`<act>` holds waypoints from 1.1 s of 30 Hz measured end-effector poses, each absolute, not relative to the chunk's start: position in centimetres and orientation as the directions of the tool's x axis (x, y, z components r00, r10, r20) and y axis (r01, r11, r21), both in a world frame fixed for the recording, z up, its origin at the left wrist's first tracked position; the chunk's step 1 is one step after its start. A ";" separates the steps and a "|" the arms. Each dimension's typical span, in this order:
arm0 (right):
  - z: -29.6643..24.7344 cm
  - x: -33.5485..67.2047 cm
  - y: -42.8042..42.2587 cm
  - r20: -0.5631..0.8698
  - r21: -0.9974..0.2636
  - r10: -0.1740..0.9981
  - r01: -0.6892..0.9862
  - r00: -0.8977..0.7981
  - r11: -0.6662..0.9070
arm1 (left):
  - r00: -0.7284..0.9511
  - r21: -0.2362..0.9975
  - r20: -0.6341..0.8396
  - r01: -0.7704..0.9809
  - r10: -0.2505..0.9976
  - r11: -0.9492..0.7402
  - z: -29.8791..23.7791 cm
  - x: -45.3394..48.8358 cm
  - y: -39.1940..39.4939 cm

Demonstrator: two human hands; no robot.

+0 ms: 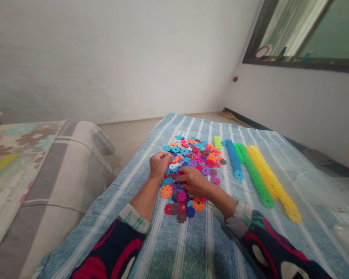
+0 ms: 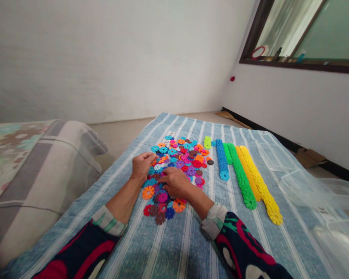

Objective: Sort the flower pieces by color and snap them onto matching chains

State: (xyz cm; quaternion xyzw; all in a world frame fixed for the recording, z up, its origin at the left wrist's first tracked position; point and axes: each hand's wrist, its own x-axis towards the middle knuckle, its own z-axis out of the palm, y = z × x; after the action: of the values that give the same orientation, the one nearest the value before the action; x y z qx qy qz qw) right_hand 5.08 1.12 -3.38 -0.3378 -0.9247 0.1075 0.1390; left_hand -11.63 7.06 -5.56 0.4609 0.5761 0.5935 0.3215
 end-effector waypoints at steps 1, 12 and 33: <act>-3.4 5.1 1.2 0.187 -0.300 0.657 0.594 -0.731 0.746 | -0.365 0.980 0.176 0.154 0.914 -0.128 -5.4 -11.6 7.0; -1.6 4.4 0.4 0.139 -0.378 0.819 0.735 -0.557 0.564 | -0.362 0.986 0.153 0.113 0.920 -0.119 -5.3 -11.7 6.9; -1.6 -1.0 1.1 -0.069 -0.256 0.939 0.916 -0.337 0.310 | -0.367 0.994 0.113 0.036 0.923 -0.108 -5.5 -11.9 7.0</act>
State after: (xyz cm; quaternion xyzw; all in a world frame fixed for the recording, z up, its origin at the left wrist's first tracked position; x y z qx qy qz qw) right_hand -1.00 1.12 -1.57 -0.5739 -0.8079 0.1256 0.0463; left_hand -11.94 6.96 -5.47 0.4285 0.5595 0.6085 0.3647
